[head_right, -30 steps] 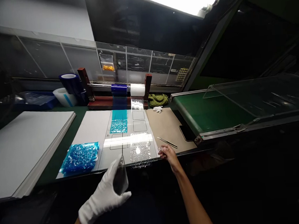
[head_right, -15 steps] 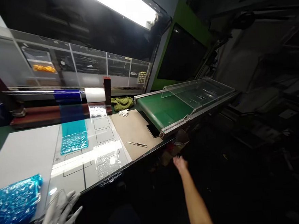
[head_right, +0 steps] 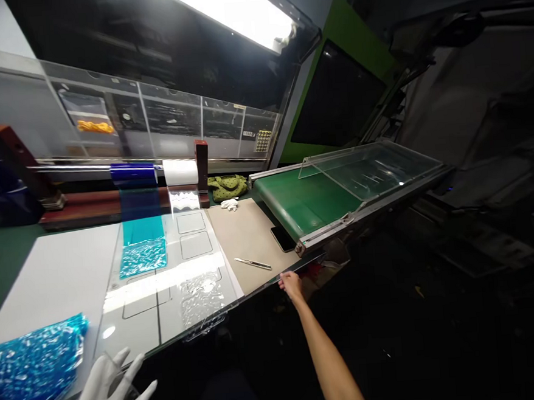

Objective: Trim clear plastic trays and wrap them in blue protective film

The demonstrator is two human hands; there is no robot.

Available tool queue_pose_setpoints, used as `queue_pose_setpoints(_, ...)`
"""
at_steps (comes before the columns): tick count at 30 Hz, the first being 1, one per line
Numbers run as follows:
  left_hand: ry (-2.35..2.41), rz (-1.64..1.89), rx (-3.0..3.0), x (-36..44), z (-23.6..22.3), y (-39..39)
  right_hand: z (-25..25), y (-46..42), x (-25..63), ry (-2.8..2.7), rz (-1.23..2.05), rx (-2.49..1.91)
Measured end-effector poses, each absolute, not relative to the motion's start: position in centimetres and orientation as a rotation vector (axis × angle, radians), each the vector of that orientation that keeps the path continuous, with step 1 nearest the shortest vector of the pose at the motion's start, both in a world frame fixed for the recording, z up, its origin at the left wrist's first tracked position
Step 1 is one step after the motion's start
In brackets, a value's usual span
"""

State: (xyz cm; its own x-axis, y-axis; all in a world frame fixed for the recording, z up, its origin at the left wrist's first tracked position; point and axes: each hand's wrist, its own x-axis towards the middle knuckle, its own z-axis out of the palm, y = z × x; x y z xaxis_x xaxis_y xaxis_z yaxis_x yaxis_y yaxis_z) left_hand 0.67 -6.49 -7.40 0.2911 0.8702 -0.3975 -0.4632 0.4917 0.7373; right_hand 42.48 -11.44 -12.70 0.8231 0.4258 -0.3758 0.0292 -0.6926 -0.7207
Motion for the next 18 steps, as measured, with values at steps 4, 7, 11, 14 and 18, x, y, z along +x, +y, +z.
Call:
queue_pose_setpoints(4, 0.927, 0.993, 0.455, 0.8, -8.9, -5.7, -13.3, -4.1, 40.8, -0.729, 0.64, -2.353)
queue_pose_setpoints(7, 1.003, 1.032, 0.41, 0.7, -9.4, -5.5, -13.1, 0.1, 40.1, -0.959, 0.603, -2.391)
queue_pose_setpoints(11, 0.997, 1.007, 0.519, 0.2, -8.3, -6.1, -12.6, 2.1, 39.2, -1.155, 0.613, -2.409)
queue_pose_setpoints(14, 1.11, 0.994, 0.741, -0.2, -7.0, -6.4, -11.6, 1.9, 38.5, -1.267, 0.67, -2.354)
queue_pose_setpoints(18, 1.148, 0.963, 1.066, -0.8, -4.7, -6.6, -9.0, 0.5, 35.4, -1.431, 0.819, -2.166)
